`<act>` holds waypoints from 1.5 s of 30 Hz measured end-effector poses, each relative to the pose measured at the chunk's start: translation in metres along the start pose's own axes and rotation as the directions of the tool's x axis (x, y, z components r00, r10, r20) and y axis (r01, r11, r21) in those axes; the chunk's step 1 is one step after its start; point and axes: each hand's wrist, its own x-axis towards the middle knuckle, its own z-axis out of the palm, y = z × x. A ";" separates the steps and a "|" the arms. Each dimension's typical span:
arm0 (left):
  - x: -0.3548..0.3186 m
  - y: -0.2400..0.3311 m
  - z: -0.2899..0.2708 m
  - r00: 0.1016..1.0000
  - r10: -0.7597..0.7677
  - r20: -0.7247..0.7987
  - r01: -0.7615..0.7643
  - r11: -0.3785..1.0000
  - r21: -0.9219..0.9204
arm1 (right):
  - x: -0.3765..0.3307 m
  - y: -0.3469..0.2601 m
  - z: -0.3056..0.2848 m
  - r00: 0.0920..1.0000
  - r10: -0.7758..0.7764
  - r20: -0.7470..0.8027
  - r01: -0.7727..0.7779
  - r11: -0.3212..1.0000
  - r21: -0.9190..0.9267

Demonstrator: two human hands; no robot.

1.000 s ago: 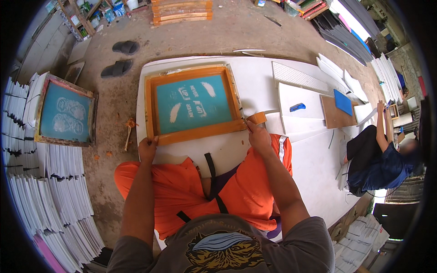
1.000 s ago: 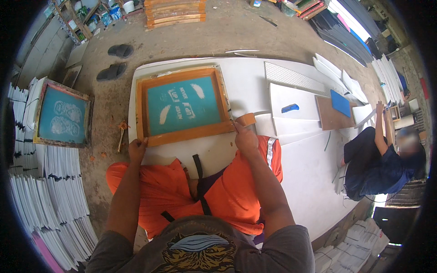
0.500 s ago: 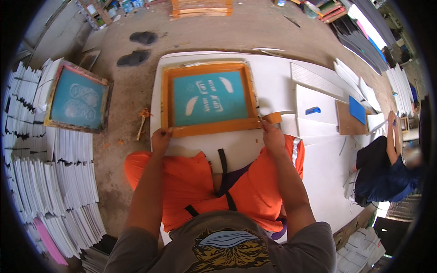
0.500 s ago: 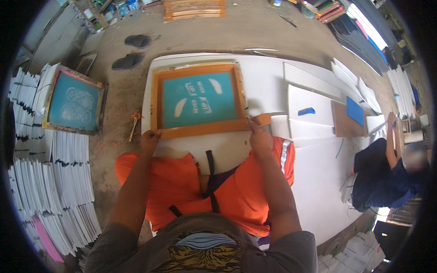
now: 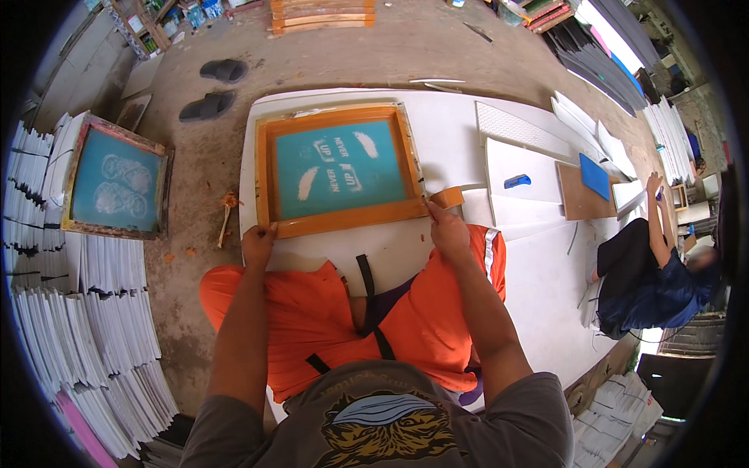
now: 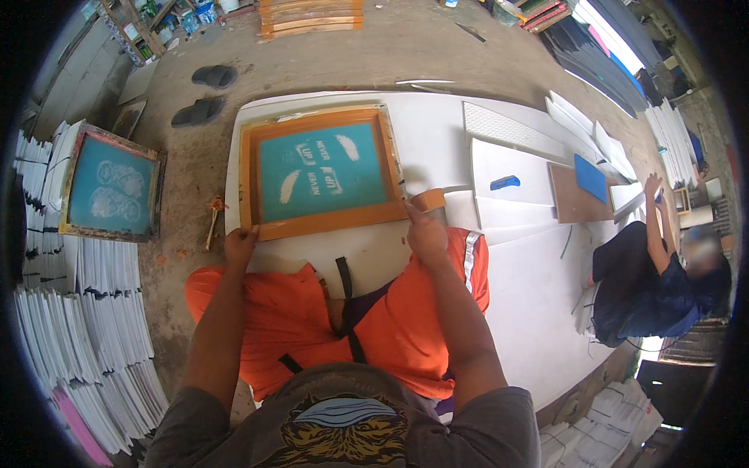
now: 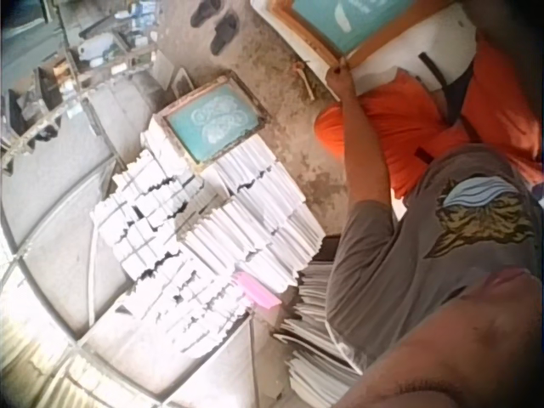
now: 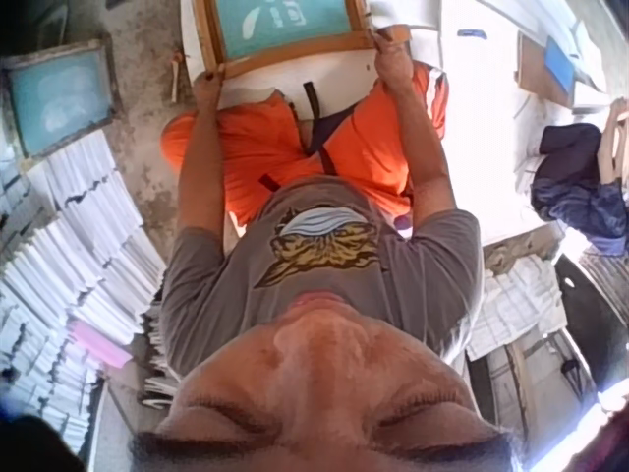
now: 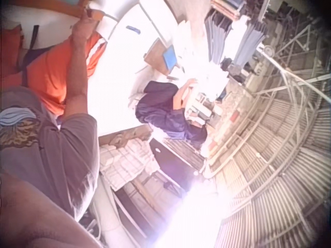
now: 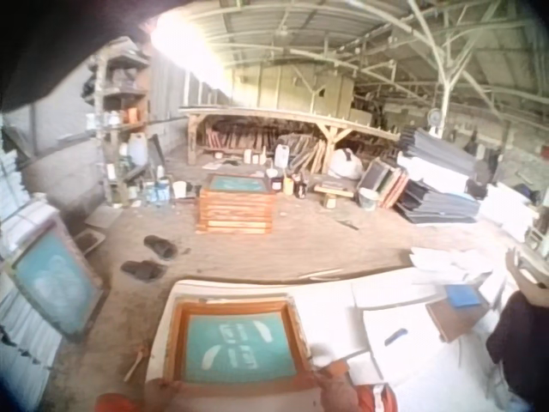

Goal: The person sits on the floor and applies masking tape to the edges of a wooden screen printing frame. They use a utility knife to cut the tape and smooth it down along the frame's perimeter, preparing the screen for printing.

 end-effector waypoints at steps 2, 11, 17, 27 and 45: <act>0.000 0.000 0.000 1.000 0.005 0.006 -0.005 1.000 0.001 | -0.001 -0.001 -0.001 1.000 0.005 0.016 -0.004 1.000 -0.023; 0.003 -0.002 -0.001 1.000 -0.008 0.006 0.008 1.000 0.008 | 0.002 0.003 0.006 1.000 -0.022 -0.006 0.022 0.999 -0.031; 0.005 -0.007 0.001 1.000 0.003 0.008 -0.003 1.000 -0.026 | 0.004 0.004 0.009 1.000 -0.023 -0.009 0.022 0.999 -0.045; 0.004 -0.006 0.001 1.000 0.009 -0.011 -0.009 1.000 -0.001 | -0.003 -0.008 -0.004 0.995 0.040 0.095 -0.031 0.995 -0.095; 0.006 -0.009 0.005 1.000 0.030 -0.002 -0.030 0.999 -0.019 | 0.015 0.006 -0.051 0.992 0.130 0.008 -0.130 0.991 0.026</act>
